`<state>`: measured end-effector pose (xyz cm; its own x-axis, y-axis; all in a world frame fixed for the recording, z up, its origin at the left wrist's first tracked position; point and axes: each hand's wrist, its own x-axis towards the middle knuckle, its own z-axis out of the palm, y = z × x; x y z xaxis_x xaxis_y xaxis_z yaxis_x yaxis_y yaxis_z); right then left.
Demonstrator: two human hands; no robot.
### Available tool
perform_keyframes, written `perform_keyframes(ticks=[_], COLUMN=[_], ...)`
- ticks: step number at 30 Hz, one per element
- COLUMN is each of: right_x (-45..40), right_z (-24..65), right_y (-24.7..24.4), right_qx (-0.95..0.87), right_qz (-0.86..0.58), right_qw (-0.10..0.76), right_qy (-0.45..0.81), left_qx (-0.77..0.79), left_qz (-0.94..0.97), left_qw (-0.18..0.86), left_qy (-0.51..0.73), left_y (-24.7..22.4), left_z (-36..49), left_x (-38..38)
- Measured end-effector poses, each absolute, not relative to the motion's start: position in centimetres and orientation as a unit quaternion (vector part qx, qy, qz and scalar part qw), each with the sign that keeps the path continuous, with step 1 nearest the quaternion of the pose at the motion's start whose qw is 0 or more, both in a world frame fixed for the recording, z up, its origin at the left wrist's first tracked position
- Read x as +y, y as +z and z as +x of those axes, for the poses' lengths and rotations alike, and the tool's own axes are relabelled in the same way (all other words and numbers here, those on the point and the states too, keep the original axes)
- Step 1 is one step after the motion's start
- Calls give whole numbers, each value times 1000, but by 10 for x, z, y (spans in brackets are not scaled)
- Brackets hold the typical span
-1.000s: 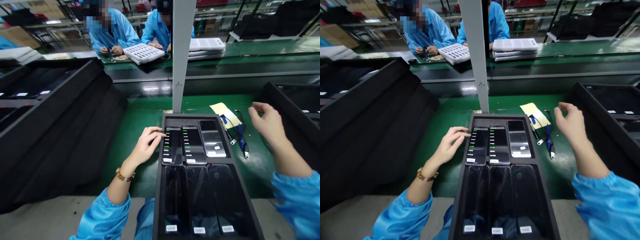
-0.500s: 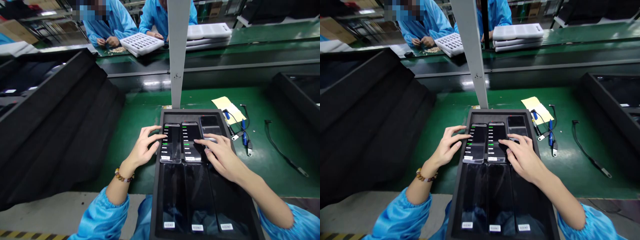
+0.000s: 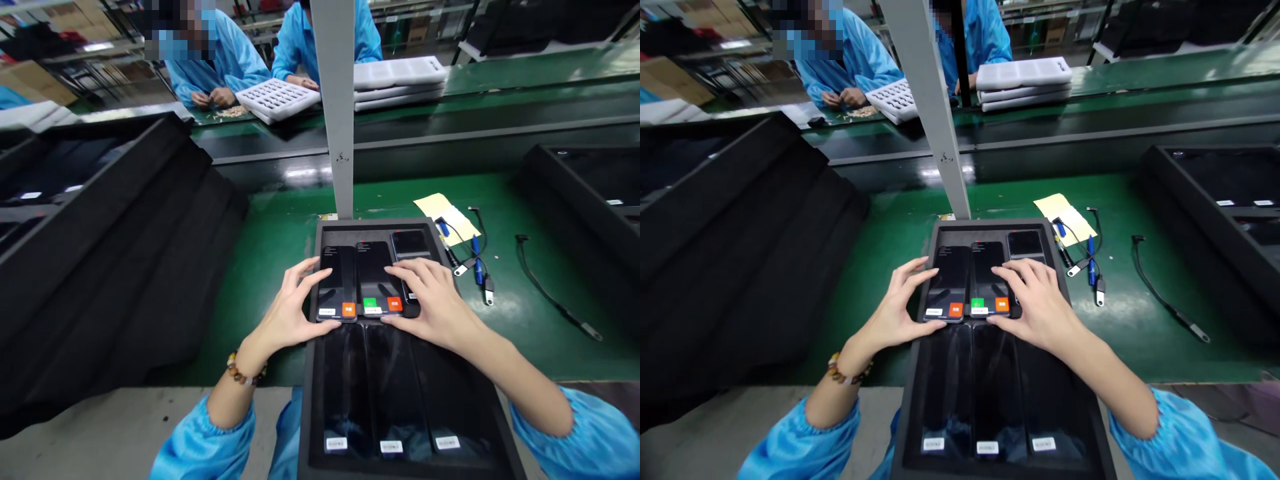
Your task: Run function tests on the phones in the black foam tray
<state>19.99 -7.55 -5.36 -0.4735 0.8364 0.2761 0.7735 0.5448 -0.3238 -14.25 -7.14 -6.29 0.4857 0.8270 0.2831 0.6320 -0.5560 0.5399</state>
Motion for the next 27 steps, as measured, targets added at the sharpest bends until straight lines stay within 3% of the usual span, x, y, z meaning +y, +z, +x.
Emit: perform_keyframes(ticks=[6,11,14,18,27], right_x=[-49,-102,-150,-175,-148], right_z=[199,229,241,230,184], right_y=[-50,-41,-47,-62,-60], right_qx=[-822,-770,-787,-823,-863], right_qz=[-515,-547,-542,-528,-483], right_qw=[241,322,272,198,145], right_qy=[27,71,113,72,-40], left_qx=[499,489,440,453,476], left_qz=[805,804,856,877,872], left_qw=[89,96,119,57,12], left_qy=[307,325,245,150,115], left_y=[-65,-58,-52,-48,-53], left_z=[-134,-132,-124,-97,-46], left_x=[-56,-95,-124,-141,-145])
